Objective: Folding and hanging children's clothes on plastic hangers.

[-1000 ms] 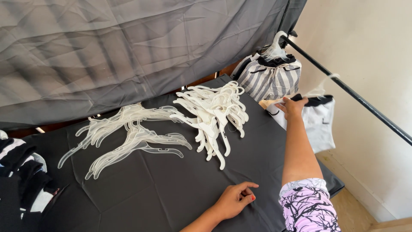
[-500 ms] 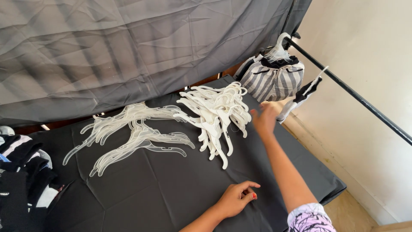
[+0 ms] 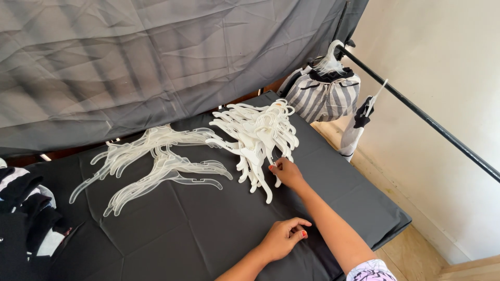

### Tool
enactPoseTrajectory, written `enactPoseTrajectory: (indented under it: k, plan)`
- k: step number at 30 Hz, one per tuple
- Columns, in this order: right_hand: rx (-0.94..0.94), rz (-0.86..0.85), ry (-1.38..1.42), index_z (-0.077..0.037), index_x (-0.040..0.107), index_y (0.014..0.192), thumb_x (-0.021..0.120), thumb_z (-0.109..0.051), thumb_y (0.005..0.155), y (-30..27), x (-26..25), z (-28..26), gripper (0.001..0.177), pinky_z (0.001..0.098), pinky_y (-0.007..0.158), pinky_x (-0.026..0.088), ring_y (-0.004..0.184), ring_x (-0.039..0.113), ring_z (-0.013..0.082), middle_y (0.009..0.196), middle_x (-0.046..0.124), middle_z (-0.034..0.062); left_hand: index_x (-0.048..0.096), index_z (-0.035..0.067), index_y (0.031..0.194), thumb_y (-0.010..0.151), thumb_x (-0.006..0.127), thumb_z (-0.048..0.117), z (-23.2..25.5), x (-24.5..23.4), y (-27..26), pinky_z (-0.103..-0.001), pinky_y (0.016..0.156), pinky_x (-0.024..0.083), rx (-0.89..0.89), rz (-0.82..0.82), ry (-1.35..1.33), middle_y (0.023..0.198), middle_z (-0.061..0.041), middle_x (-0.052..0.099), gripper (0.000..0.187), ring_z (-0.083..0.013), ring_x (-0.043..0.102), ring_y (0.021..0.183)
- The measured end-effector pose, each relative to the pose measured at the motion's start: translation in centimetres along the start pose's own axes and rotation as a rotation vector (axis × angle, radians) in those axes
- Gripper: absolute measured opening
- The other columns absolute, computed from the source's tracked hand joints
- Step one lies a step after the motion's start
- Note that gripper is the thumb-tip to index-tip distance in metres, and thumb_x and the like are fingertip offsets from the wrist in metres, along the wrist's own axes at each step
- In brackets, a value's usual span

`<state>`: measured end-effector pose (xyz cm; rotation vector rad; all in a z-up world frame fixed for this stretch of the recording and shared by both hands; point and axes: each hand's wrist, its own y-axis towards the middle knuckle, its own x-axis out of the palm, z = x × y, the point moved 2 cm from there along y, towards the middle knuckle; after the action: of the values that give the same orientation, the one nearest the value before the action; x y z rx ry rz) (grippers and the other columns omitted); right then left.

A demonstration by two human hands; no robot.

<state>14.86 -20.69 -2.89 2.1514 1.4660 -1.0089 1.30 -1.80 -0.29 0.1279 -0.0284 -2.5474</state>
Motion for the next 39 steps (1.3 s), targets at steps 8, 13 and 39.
enactPoseTrajectory:
  k: [8,13,39]
  plan:
    - [-0.07,0.104,0.959,-0.004,0.048,0.117,0.045,-0.002,0.098,-2.2,-5.7,-1.6,0.019,0.0354,0.047,0.05,0.052,0.053,0.0209,0.071,0.056,0.011,0.071,0.007,0.121,0.095,0.062,0.006,-0.3,0.1,0.0,-0.021,0.069,0.05,-0.008,0.007,-0.004,0.091,-0.003,0.075,0.027,-0.0071,0.061,0.072]
    - [-0.088,0.599,1.115,-0.015,0.042,0.134,0.043,-0.016,0.109,-4.3,-11.4,-2.0,0.025,0.025,0.036,0.036,0.048,0.039,0.0076,0.075,0.047,-0.0003,0.071,0.006,0.122,0.094,0.063,0.005,-0.5,0.1,0.0,-0.021,0.066,0.047,-0.007,0.001,-0.016,0.089,-0.001,0.071,0.029,-0.0059,0.059,0.072]
    - [0.028,0.941,1.092,-0.012,0.048,0.146,0.036,-0.008,0.106,-1.0,-20.7,4.8,0.042,0.0168,0.045,0.032,0.057,0.041,0.0012,0.082,0.053,-0.003,0.072,0.009,0.121,0.096,0.064,0.008,0.4,-0.1,-0.1,-0.021,0.065,0.047,-0.048,-0.001,0.007,0.087,0.0,0.071,0.026,-0.006,0.055,0.068]
